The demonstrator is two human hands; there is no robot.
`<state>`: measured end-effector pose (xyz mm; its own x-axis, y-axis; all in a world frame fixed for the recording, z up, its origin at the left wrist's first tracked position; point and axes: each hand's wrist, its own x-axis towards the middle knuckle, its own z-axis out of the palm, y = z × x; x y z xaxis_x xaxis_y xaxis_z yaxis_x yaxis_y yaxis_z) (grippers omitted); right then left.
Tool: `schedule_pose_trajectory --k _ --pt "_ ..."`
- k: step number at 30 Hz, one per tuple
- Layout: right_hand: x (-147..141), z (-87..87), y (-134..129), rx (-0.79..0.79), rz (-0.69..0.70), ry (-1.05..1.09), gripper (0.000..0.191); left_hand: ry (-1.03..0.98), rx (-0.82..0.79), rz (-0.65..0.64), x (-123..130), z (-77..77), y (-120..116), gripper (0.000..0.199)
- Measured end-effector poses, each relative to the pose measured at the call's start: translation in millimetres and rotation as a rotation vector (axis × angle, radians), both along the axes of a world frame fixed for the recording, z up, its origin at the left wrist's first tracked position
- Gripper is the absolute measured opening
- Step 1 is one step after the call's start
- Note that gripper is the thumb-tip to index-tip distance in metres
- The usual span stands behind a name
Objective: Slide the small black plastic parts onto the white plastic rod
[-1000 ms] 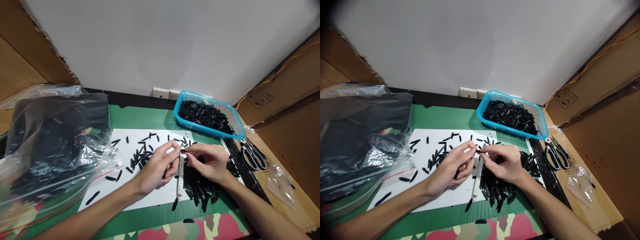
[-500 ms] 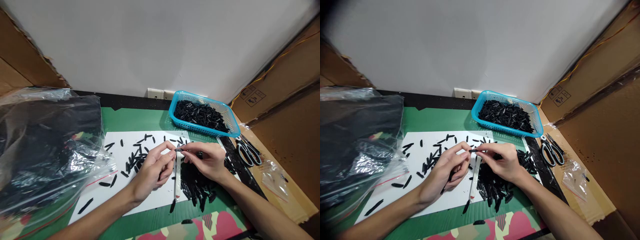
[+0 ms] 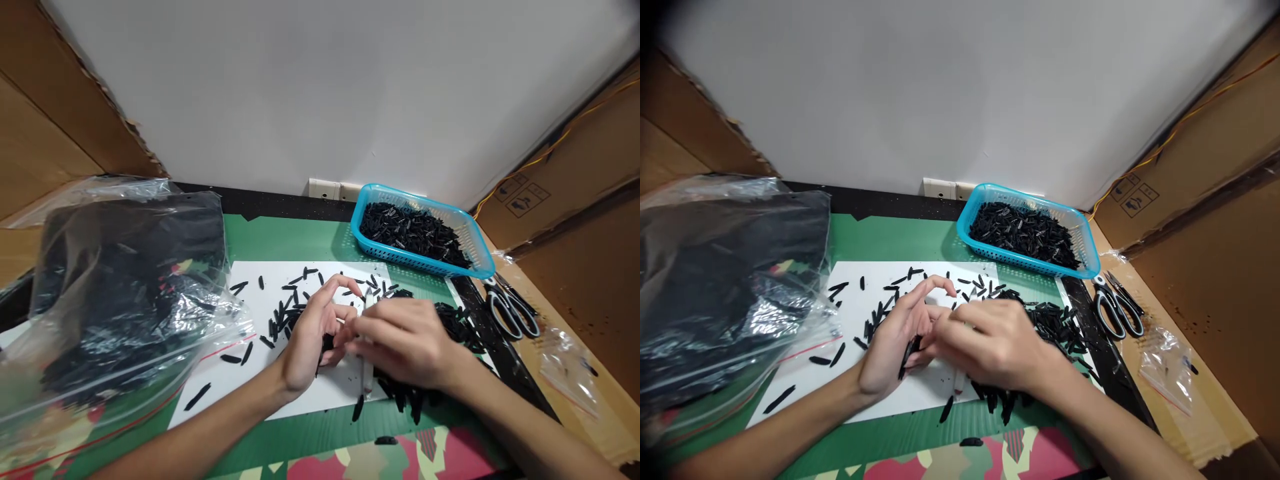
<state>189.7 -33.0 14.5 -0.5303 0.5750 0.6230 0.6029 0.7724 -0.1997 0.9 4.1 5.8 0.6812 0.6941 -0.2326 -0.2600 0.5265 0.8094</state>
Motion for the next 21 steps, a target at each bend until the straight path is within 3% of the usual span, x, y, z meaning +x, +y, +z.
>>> schedule_pose_trajectory --k 2,5,9,15,21 --pt "-23.9 -5.6 -7.6 -0.041 0.063 0.02 0.013 -0.021 0.003 0.044 0.8 -0.7 -1.6 0.04" --pt "-39.2 -8.5 -11.5 -0.023 0.03 0.008 0.013 -0.025 0.025 0.083 1.0 -1.3 -4.2 0.032" --pt "-37.9 -5.0 -13.0 -0.109 -0.003 -0.002 0.019 0.029 0.072 0.069 -0.6 -3.3 -5.4 0.022" --pt "-35.9 -0.7 -16.5 -0.313 -0.015 0.065 0.011 0.094 0.14 0.086 -1.2 -3.7 -4.7 0.023" --pt "-46.6 -3.9 -19.6 -0.334 -0.1 0.109 0.013 0.074 0.105 0.095 0.7 -2.7 -3.2 0.034"
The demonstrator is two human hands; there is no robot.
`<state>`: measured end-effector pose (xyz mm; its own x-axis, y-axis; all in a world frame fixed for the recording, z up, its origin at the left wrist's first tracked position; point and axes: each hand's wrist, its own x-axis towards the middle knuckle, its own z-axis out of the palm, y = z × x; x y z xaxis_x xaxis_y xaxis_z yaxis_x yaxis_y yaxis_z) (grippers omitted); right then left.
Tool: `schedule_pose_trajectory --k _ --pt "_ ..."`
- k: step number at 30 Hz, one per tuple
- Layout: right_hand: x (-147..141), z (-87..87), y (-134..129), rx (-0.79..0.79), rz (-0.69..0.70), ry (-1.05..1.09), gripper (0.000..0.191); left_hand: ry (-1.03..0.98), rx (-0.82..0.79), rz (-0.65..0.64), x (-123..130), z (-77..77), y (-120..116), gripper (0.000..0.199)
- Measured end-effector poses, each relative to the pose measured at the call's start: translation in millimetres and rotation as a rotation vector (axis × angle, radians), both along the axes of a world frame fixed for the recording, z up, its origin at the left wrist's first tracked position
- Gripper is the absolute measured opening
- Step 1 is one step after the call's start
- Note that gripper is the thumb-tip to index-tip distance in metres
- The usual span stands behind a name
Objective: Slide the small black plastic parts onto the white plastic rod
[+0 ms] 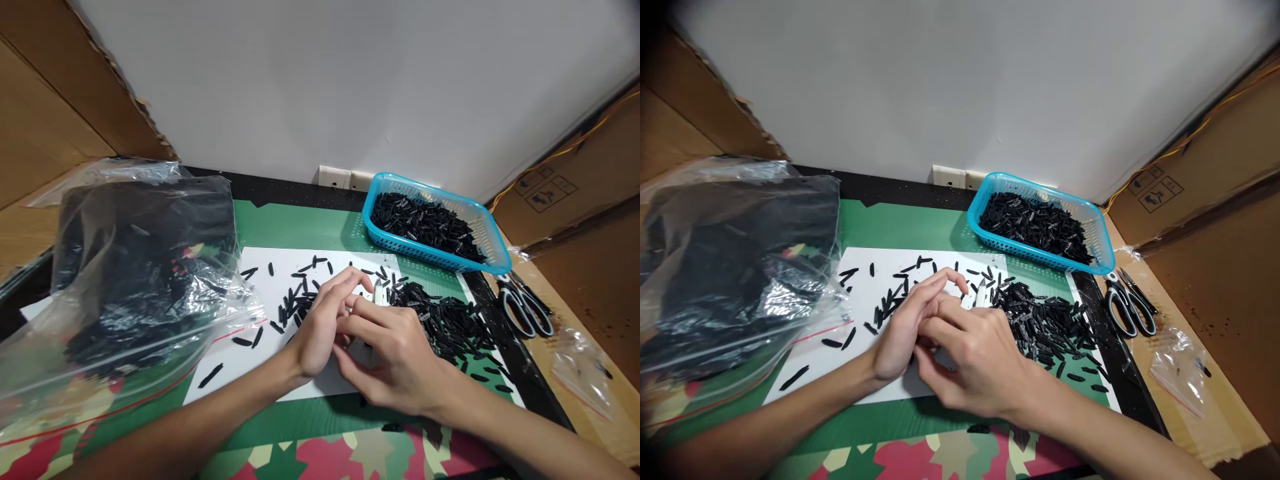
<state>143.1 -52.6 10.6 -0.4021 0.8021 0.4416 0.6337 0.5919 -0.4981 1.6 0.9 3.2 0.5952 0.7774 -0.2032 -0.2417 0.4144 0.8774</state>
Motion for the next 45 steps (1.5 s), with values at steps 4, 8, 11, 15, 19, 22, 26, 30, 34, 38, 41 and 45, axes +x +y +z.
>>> schedule_pose_trajectory --k 4,8,11,15,19,22,26,30,34,38,41,45 --pt "-2.8 -1.9 -0.2 0.055 -0.053 -0.011 0.016 0.001 0.013 0.018 1.5 0.1 -0.3 0.035" --pt "1.6 -3.7 1.2 0.033 -0.051 0.116 0.013 0.007 0.007 -0.009 2.6 3.1 0.0 0.034" --pt "6.3 -4.0 2.8 -0.065 -0.027 0.218 0.015 0.042 -0.061 -0.048 2.0 4.6 1.3 0.037" --pt "16.7 -2.6 7.8 -0.171 -0.107 0.412 0.015 0.087 -0.144 -0.055 1.2 3.5 1.4 0.035" --pt "29.8 -7.2 14.1 -0.196 -0.201 0.565 0.014 0.063 -0.091 -0.05 2.2 0.4 0.3 0.038" --pt "35.6 -13.4 17.9 -0.196 -0.227 0.643 0.014 0.043 -0.065 -0.074 1.7 -0.6 0.3 0.04" --pt "38.3 -16.7 21.5 -0.248 -0.226 0.693 0.014 0.033 -0.041 -0.071 0.1 0.5 -1.1 0.035" --pt "38.7 -15.5 22.9 -0.285 -0.219 0.726 0.014 0.051 0.032 -0.045 1.2 3.5 -3.9 0.034" --pt "38.9 -16.3 24.0 -0.317 -0.206 0.781 0.012 0.066 0.053 -0.041 2.4 6.2 -4.8 0.033" --pt "40.0 -18.5 25.0 -0.318 -0.178 0.812 0.011 0.066 0.053 -0.055 2.2 5.7 -4.3 0.031" --pt "40.0 -18.8 25.0 -0.327 -0.17 0.807 0.013 0.077 0.063 -0.052 2.3 5.1 -4.2 0.03" --pt "39.5 -18.4 25.1 -0.355 -0.171 0.816 0.016 0.087 0.079 -0.042 2.8 5.3 -4.3 0.031"
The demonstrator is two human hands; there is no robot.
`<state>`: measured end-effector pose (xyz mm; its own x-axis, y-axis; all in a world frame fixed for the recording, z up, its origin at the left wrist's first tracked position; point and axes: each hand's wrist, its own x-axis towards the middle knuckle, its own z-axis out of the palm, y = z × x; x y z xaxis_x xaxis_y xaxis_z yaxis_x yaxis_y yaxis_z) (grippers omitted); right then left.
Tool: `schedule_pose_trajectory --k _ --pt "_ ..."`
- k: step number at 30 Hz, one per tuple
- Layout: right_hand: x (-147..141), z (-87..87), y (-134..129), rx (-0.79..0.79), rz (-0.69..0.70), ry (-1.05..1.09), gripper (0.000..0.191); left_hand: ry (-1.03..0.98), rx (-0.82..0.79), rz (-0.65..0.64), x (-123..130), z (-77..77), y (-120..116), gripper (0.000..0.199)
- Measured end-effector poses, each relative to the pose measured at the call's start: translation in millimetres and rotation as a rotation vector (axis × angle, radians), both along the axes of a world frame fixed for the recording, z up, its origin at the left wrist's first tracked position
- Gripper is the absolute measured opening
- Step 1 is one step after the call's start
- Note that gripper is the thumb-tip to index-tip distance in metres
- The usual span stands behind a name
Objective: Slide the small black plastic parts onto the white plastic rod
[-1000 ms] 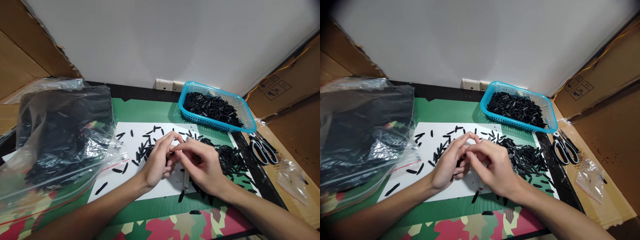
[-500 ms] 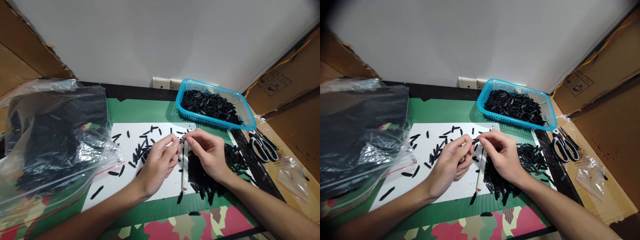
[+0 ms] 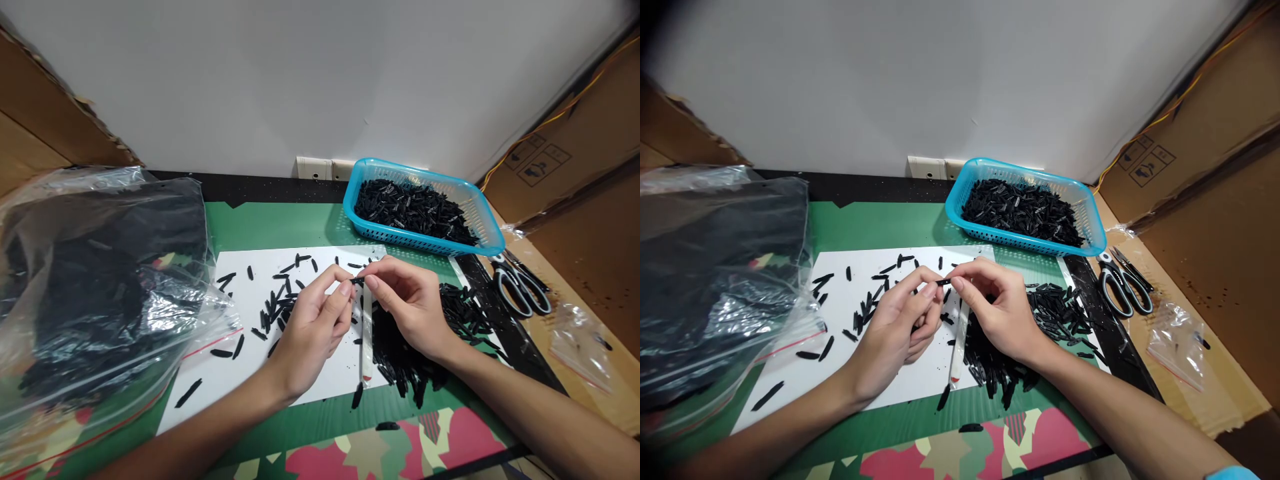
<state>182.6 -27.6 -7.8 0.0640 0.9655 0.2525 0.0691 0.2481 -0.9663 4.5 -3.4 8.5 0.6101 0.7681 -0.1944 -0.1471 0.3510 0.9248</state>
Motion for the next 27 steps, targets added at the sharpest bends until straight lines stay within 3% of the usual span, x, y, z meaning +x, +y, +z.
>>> schedule_pose_trajectory --k 10,14,16,18,20,23,25,27 --pt "-4.6 -2.0 -3.5 0.02 -0.072 -0.079 0.016 0.027 0.019 -0.001 0.2 0.3 -0.9 0.03" --pt "7.6 11.8 -1.2 0.157 -0.111 -0.261 0.016 0.021 0.007 0.002 -0.6 0.5 -0.7 0.032" --pt "26.9 24.1 6.2 0.319 -0.264 -0.433 0.015 0.023 -0.007 -0.005 -1.6 0.2 -0.6 0.032" --pt "51.5 36.0 17.1 0.466 -0.523 -0.636 0.013 0.027 -0.032 -0.021 -2.9 -0.3 -0.6 0.032" --pt "72.9 43.9 27.9 0.47 -0.699 -0.793 0.005 0.03 -0.054 -0.037 -4.1 -1.0 -0.8 0.033" --pt "82.1 46.7 33.6 0.376 -0.662 -0.768 0.016 0.019 -0.073 -0.041 -5.3 -2.2 -1.1 0.036" --pt "69.7 44.2 27.8 0.374 -0.533 -0.73 0.01 0.005 -0.082 -0.034 -5.7 -2.7 -1.2 0.037" --pt "47.6 40.4 16.8 0.408 -0.308 -0.704 0.004 -0.003 -0.098 -0.026 -5.7 -3.2 -1.2 0.04"
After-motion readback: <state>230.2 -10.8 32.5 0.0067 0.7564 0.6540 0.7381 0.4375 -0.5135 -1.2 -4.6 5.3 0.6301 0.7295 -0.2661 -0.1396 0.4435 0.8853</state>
